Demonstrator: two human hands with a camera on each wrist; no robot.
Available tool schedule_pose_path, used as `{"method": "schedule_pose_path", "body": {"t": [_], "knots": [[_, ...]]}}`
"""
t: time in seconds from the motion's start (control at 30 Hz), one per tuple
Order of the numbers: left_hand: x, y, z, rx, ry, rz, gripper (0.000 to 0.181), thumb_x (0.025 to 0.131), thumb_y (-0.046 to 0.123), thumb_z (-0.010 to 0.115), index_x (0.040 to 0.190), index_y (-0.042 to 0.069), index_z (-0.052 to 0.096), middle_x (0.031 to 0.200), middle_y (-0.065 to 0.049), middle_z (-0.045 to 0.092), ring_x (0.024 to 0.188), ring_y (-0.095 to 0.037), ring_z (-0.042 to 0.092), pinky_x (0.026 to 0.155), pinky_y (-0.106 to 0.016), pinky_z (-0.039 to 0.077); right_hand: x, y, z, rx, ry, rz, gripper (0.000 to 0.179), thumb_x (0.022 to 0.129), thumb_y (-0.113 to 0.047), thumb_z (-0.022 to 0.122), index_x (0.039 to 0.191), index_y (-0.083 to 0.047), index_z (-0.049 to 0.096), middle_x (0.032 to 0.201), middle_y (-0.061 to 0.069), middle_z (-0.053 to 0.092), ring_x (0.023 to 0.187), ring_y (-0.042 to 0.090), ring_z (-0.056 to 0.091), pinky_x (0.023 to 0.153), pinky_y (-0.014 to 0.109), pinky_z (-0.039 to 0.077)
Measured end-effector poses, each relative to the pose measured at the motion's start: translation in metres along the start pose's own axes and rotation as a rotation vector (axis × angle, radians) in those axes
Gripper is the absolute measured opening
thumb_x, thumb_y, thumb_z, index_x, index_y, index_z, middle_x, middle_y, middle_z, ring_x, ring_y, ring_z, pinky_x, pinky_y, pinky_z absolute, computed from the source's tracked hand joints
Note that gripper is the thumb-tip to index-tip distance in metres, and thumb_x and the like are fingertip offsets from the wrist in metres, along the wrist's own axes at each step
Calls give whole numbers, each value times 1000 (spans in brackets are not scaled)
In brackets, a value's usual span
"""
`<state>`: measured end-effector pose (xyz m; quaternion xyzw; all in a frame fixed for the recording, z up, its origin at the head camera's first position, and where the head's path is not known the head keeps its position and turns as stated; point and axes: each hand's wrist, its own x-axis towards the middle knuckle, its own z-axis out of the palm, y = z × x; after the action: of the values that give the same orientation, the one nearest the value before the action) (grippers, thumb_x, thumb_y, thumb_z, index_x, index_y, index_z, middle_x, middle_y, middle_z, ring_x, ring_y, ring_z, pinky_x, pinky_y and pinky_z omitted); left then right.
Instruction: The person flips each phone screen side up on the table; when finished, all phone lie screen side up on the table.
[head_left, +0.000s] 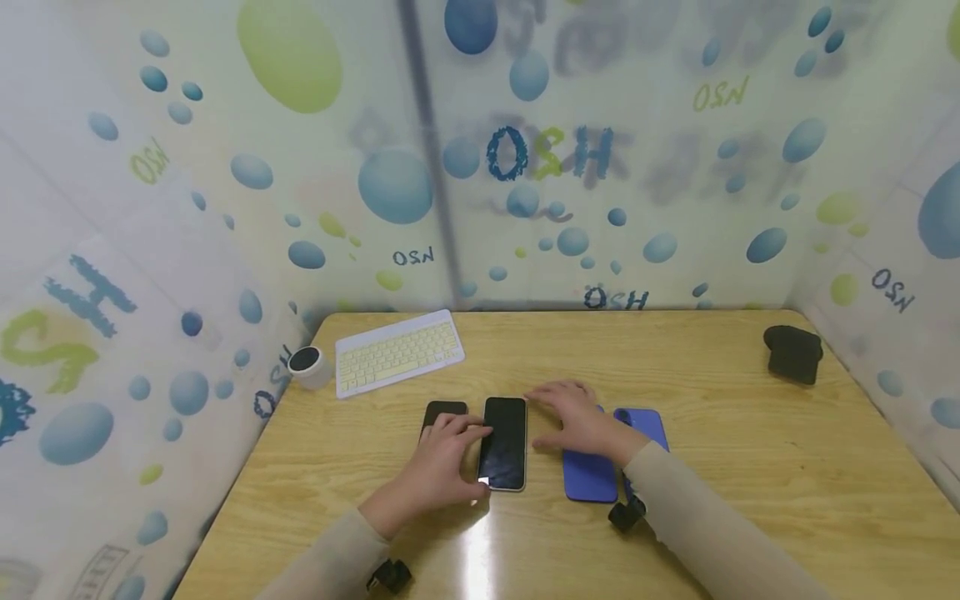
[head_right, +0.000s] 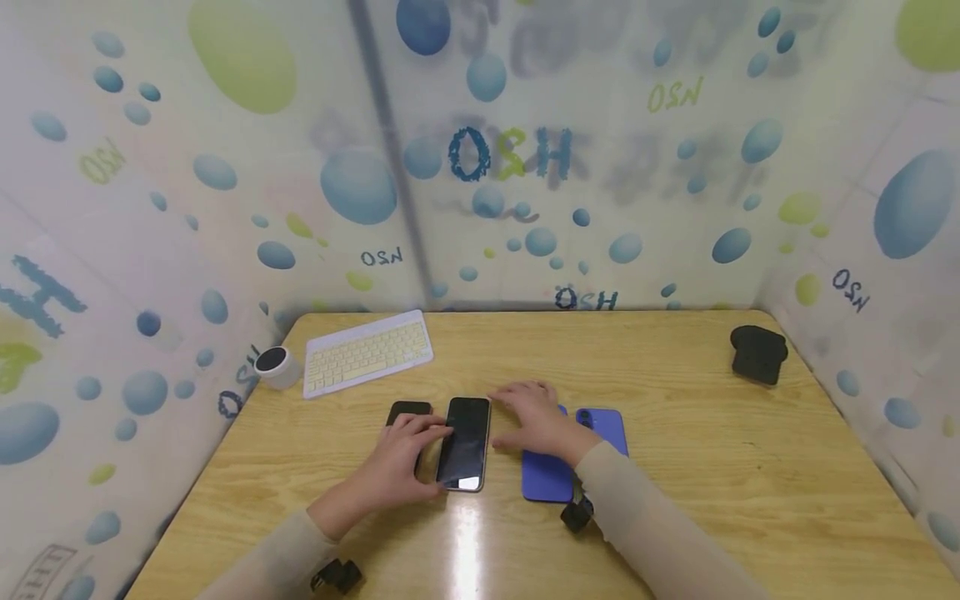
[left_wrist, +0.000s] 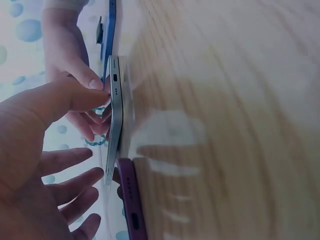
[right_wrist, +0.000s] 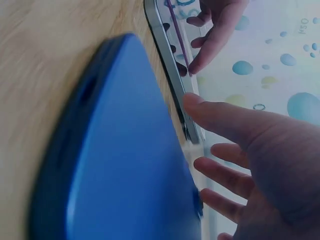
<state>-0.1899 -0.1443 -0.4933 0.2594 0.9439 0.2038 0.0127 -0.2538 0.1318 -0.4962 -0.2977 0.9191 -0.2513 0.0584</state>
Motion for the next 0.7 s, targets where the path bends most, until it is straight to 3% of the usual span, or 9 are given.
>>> {"method": "schedule_pose_path", "body": {"t": [0.17, 0.47, 0.7], "knots": [[5, 7, -1, -26, 14, 31, 75, 76, 37, 86, 143, 14, 61, 150, -3, 55, 133, -28, 44, 101, -52, 39, -13, 4, -10, 9, -2, 25, 75, 86, -36, 84, 150, -13, 54, 152, 13, 55, 144, 39, 45, 114, 71, 23], [17, 22, 9, -19, -40, 103, 71, 80, 40, 84, 144, 17, 61, 153, 2, 54, 135, -24, 47, 108, -55, 41, -39, 24, -24, -3, 26, 13, 69, 85, -34, 85, 145, -11, 60, 149, 15, 57, 141, 42, 47, 113, 70, 30], [28, 35, 17, 14, -39, 158, 72, 80, 42, 85, 142, 15, 63, 151, -1, 56, 129, -23, 48, 108, -48, 42, -59, 38, -35, -54, 9, -1, 68, 82, -31, 88, 141, -8, 63, 143, 17, 59, 135, 43, 49, 109, 70, 30]]}}
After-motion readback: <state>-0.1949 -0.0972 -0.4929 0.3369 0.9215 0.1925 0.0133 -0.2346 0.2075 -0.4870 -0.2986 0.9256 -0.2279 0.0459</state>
